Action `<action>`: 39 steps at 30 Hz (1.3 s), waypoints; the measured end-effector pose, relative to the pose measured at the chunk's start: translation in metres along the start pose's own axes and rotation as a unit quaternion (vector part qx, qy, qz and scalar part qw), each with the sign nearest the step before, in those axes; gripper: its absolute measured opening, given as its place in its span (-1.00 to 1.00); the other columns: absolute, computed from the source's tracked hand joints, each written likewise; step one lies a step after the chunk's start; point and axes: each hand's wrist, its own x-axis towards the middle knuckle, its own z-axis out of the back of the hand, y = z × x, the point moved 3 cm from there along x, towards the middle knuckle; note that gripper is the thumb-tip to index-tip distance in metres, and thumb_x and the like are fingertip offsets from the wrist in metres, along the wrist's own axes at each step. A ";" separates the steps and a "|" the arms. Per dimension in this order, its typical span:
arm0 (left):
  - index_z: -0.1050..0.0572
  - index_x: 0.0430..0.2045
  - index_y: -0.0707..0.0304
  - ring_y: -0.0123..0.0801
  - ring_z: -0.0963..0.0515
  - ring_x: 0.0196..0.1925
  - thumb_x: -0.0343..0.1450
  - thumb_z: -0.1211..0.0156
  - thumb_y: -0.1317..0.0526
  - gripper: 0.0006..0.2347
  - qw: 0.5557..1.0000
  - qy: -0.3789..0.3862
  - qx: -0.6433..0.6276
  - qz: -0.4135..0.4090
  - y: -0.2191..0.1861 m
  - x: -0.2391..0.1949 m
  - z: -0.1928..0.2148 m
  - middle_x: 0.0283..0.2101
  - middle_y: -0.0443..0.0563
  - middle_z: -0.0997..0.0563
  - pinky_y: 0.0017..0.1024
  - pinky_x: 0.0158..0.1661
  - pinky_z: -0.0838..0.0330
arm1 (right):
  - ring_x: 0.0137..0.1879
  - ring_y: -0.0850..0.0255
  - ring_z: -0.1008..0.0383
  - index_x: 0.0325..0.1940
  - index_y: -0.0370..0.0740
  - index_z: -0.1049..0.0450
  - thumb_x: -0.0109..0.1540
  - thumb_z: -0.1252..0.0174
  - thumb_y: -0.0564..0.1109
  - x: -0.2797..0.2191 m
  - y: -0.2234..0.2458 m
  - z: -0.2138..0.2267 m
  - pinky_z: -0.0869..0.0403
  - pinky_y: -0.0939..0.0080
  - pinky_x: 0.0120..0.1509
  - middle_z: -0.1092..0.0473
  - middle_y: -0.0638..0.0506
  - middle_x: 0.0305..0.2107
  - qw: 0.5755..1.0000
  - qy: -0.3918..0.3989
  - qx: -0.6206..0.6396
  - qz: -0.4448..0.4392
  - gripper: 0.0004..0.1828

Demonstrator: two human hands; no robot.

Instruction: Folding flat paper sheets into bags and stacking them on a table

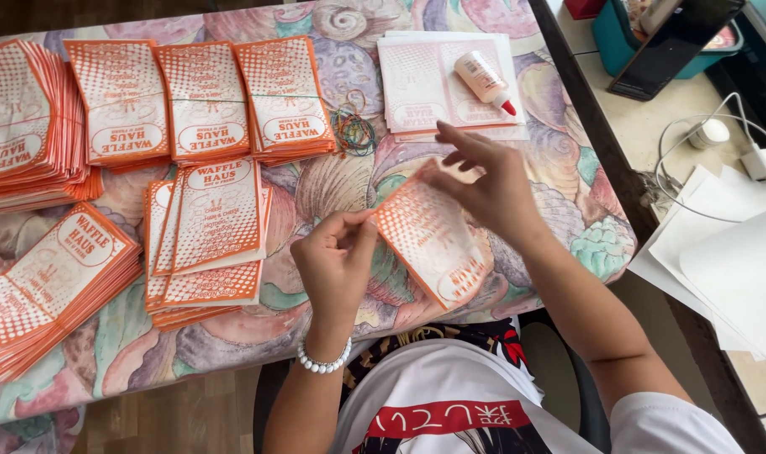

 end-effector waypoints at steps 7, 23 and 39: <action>-0.65 -0.39 0.50 -0.40 -0.65 -0.55 0.33 -0.24 0.47 -0.92 0.993 -0.065 0.016 0.094 0.036 -0.007 -0.001 -0.58 0.22 -0.67 -0.46 -0.46 -0.62 | -0.18 0.07 -0.47 -0.06 -0.19 -0.63 0.02 -0.53 0.12 -0.060 0.037 -0.069 -0.40 0.11 -0.09 -0.48 -0.10 -0.18 0.921 -0.005 -0.283 0.266 -0.47; -0.59 -0.36 0.45 -0.22 -0.69 -0.46 0.36 -0.28 0.37 -0.91 0.985 0.029 0.144 0.088 0.041 -0.019 0.017 -0.48 0.21 -0.67 -0.37 -0.43 -0.61 | -0.06 0.05 -0.48 -0.29 -0.20 -0.59 0.27 -0.22 -0.21 -0.066 -0.001 -0.060 -0.35 0.07 0.01 -0.51 -0.05 -0.27 0.864 0.083 -0.293 0.402 -0.93; -0.47 0.01 0.30 0.17 -0.32 0.39 0.51 0.01 0.22 -0.76 0.816 0.346 0.397 -0.237 0.083 0.009 -0.002 0.26 0.31 -0.36 0.05 0.34 -0.15 | -0.06 0.07 -0.51 -0.26 -0.22 -0.61 0.22 -0.19 -0.30 -0.061 -0.032 -0.058 -0.45 0.10 -0.03 -0.46 0.00 -0.30 0.917 0.220 -0.199 0.269 -0.90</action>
